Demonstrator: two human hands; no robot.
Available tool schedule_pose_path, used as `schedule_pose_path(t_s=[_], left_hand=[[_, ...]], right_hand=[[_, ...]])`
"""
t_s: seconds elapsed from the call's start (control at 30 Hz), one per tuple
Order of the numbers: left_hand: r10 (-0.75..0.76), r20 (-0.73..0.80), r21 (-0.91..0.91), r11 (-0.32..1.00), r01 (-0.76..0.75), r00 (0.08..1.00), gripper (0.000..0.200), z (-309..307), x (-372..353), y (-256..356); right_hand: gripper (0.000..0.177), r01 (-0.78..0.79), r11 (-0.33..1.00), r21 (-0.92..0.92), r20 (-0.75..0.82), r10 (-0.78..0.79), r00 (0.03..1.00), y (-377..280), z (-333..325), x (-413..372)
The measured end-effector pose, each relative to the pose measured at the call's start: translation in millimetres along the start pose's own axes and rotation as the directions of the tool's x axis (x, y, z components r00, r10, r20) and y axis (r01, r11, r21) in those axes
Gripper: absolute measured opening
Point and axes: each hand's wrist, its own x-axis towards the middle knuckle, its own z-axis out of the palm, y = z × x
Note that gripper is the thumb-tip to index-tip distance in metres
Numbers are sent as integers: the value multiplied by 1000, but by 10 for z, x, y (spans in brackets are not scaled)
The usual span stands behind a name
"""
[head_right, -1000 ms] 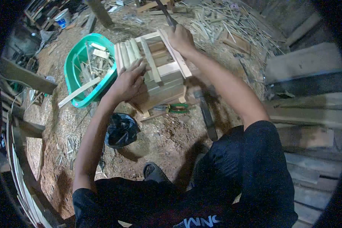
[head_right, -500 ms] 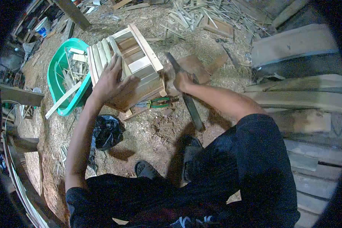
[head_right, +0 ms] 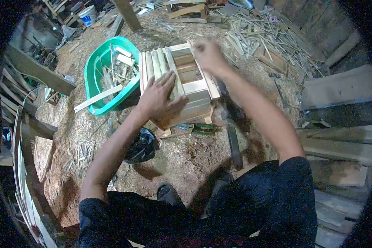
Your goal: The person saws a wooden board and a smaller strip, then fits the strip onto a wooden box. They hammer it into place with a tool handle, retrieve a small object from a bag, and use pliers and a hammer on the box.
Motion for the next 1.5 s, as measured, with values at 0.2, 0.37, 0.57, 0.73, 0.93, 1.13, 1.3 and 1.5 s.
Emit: schedule_pose_path(t_s=[0.2, 0.37, 0.57, 0.73, 0.93, 1.13, 1.3, 1.5], left_hand=[[12, -39, 17, 1000, -11, 999, 84, 55, -12, -34], [72, -61, -125, 989, -79, 996, 81, 11, -29, -106], [107, -78, -301, 945, -126, 991, 76, -35, -84, -220], [127, -95, -255, 956, -148, 987, 76, -24, -81, -233], [133, -89, -297, 942, -153, 987, 76, -75, -85, -217], [88, -58, -296, 950, -102, 994, 82, -51, -78, -213], [95, -58, -274, 956, -107, 994, 81, -36, -82, -219], [114, -150, -305, 940, -155, 982, 71, -28, -81, -215]], right_hand=[[15, -200, 922, -332, 261, 293, 920, 58, 711, 103], [23, -479, 872, 104, 361, 416, 835, 153, 757, 105], [22, -534, 820, 206, 378, 437, 816, 114, 766, -3], [20, -563, 797, 218, 412, 448, 794, 135, 757, 37], [15, -604, 755, 254, 446, 463, 766, 90, 728, -3], [14, -617, 732, 288, 419, 483, 769, 66, 730, -55], [14, -623, 732, 276, 424, 488, 763, 69, 730, -53], [15, -606, 724, 329, 397, 476, 784, 93, 738, -31]])
